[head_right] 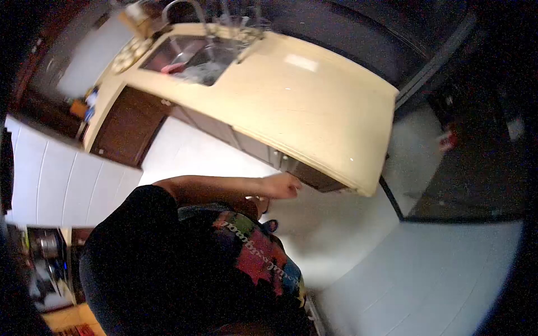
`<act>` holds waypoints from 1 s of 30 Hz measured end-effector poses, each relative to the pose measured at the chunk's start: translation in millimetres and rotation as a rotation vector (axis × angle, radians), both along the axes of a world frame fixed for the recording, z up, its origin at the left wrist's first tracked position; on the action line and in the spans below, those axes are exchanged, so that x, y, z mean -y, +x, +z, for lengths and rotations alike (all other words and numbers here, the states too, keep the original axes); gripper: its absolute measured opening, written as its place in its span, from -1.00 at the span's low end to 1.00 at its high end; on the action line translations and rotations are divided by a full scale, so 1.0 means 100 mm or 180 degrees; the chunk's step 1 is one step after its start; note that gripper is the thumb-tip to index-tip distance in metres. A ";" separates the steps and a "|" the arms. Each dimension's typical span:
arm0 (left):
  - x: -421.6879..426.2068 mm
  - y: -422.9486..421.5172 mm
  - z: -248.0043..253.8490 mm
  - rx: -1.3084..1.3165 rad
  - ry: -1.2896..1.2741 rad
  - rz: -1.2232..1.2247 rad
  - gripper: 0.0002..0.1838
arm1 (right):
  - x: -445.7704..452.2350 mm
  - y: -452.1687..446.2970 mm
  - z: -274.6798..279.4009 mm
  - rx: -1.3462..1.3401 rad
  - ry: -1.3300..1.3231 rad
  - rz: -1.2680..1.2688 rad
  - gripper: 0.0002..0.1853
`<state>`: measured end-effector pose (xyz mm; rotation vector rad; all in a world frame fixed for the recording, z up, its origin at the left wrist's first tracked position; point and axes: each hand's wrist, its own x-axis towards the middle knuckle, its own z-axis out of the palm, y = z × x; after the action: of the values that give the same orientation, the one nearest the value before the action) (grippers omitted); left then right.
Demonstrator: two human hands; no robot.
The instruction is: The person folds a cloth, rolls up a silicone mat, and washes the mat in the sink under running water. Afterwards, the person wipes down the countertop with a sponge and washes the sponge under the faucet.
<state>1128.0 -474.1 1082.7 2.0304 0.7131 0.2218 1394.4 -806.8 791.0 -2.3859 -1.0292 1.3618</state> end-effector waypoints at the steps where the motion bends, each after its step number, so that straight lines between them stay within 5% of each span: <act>1: -0.02 -0.33 -0.06 0.0069 0.0037 0.0345 -0.54 | -0.14 -0.03 0.11 0.0009 -0.0019 0.0147 -0.65; 3: 0.02 -0.92 0.37 0.0029 -0.1234 0.1211 -0.53 | -0.39 -0.13 0.32 -0.0008 -0.0069 0.0411 -0.65; 11: 0.26 -2.74 0.58 0.0640 -0.1980 0.2648 -0.54 | -1.39 -1.23 0.69 -0.0043 -0.0258 0.1449 -0.64; 19: -0.17 -4.96 -0.05 0.0776 -0.1851 0.3803 -0.54 | -3.32 -3.19 0.61 -0.0040 -0.0137 0.2184 -0.63; 30: -1.37 -6.56 0.19 0.1046 -0.1813 0.4140 -0.54 | -4.83 -4.50 1.09 0.0212 -0.0155 0.2425 -0.62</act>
<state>472.5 -337.2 1102.2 0.7305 1.5639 0.9336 944.6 -323.4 899.8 -2.1519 -2.0800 1.5137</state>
